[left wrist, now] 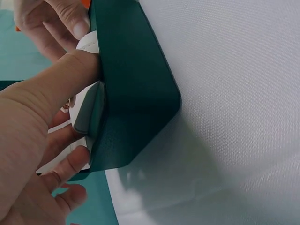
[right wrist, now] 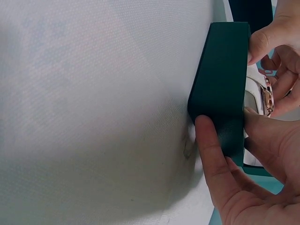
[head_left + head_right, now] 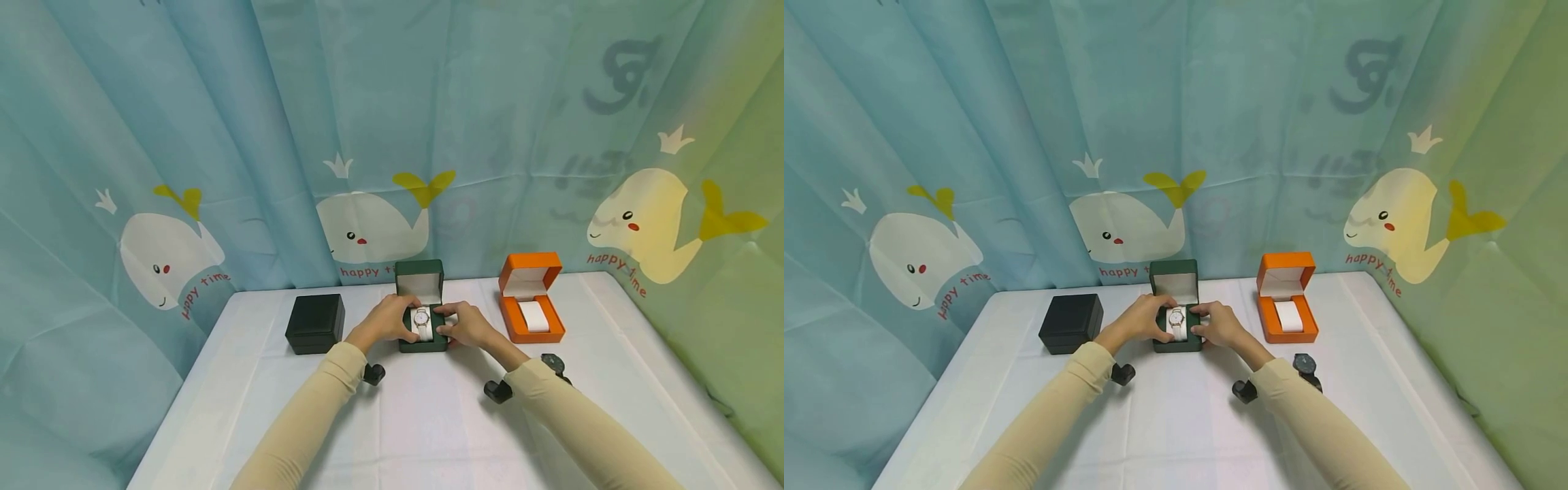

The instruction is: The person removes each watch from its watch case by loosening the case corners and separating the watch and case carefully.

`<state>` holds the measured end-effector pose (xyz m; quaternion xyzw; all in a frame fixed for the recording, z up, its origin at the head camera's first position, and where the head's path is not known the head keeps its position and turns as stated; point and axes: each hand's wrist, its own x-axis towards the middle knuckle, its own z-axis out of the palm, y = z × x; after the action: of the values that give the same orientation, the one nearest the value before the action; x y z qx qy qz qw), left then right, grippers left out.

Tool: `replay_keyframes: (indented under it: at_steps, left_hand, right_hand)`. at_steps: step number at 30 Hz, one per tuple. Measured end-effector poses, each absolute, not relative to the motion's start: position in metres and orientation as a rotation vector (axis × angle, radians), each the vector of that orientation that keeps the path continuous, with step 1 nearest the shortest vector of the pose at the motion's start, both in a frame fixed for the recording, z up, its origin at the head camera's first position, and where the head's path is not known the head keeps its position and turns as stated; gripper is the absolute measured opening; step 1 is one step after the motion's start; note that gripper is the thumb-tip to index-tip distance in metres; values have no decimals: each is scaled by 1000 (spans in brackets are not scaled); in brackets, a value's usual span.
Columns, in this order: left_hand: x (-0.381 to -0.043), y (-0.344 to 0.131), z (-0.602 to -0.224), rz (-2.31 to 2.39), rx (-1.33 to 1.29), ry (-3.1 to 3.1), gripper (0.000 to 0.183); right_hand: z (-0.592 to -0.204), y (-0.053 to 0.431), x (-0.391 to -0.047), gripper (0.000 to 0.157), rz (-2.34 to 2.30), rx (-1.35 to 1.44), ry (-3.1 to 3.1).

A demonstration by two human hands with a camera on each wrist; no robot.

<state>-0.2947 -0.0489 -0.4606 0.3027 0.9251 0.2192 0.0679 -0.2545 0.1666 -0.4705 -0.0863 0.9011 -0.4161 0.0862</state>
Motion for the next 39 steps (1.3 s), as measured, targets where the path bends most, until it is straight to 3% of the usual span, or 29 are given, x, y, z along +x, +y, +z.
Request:
replay_keyframes:
  at_steps: [24, 39]
  left_hand:
    - [-291, -54, -461, 868, 900, 2829, 64]
    - [-279, -52, -461, 1346, 805, 2626, 68]
  right_hand:
    - [-470, 164, -254, 45, -1162, -297, 2732]
    - [-471, 165, -254, 48, -1156, -310, 2749]
